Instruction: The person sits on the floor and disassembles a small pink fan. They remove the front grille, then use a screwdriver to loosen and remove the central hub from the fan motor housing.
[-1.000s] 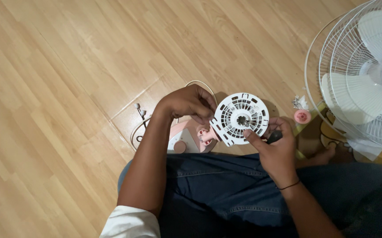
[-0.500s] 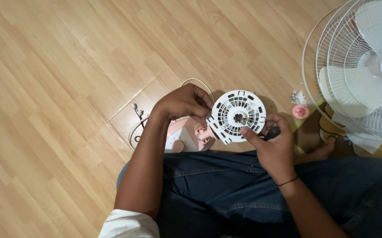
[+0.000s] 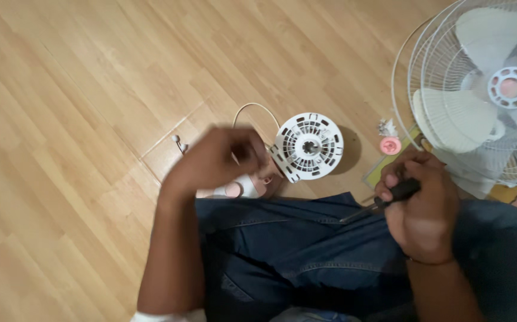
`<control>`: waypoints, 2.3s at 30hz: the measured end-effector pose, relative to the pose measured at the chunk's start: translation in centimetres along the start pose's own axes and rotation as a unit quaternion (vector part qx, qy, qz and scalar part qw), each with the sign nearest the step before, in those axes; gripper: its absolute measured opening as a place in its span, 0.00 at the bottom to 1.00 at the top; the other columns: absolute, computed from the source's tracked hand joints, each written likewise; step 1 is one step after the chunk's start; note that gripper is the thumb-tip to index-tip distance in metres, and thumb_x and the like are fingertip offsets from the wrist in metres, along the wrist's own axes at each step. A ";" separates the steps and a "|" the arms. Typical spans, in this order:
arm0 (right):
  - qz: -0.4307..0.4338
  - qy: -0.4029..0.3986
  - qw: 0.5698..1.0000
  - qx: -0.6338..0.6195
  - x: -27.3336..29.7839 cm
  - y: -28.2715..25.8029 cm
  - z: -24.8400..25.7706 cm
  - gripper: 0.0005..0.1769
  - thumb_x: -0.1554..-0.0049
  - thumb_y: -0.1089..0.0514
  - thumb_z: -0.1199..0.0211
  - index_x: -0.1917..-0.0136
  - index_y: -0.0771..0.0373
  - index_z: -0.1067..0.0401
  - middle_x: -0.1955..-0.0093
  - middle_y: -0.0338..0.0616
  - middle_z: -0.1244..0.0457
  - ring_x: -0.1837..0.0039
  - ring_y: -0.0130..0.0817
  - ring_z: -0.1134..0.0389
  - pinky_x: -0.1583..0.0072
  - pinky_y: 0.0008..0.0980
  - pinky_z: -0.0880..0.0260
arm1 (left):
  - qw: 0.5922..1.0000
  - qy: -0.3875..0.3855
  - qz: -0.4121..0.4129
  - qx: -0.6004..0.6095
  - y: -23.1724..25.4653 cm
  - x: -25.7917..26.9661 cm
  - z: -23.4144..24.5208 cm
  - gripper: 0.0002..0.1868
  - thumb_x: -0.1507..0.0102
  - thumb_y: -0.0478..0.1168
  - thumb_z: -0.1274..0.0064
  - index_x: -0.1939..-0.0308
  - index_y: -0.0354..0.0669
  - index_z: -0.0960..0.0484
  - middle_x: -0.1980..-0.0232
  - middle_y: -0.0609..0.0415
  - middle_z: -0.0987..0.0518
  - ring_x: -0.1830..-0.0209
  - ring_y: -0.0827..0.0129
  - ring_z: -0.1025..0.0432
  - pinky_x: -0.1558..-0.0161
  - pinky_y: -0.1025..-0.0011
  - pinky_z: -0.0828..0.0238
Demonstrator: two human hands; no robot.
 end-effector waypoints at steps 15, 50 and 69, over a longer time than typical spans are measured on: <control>-0.046 -0.235 0.915 0.325 6.7 1.4 3.6 0.10 0.46 0.61 0.32 0.55 0.71 0.24 0.63 0.45 0.32 0.64 0.29 0.31 0.64 0.29 0.34 | 0.981 0.165 -0.068 -0.070 7.8 7.5 -14.5 0.08 0.39 0.40 0.33 0.58 0.43 0.11 0.71 0.47 0.21 0.73 0.58 0.25 0.70 0.65 0.30; 0.060 -0.339 0.818 0.461 9.1 3.3 -1.5 0.20 0.35 0.46 0.44 0.59 0.65 0.32 0.73 0.52 0.41 0.71 0.42 0.40 0.64 0.39 0.39 | 0.773 0.404 0.038 0.488 -2.3 6.4 -17.7 0.14 0.34 0.42 0.44 0.53 0.33 0.19 0.61 0.49 0.18 0.63 0.64 0.20 0.64 0.70 0.24; 0.035 -0.326 0.472 0.818 -10.2 15.1 2.9 0.12 0.48 0.66 0.37 0.50 0.60 0.21 0.47 0.55 0.30 0.42 0.52 0.28 0.43 0.46 0.27 | 0.695 0.447 0.006 0.564 -8.3 7.6 -14.0 0.10 0.32 0.46 0.45 0.57 0.45 0.25 0.59 0.56 0.22 0.56 0.66 0.24 0.53 0.58 0.22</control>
Point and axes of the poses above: each hand's wrist, its own x-axis away from the middle knuckle, its own z-axis out of the back of the hand, y = z × x, the point moved 6 cm from there along -x, towards the middle knuckle
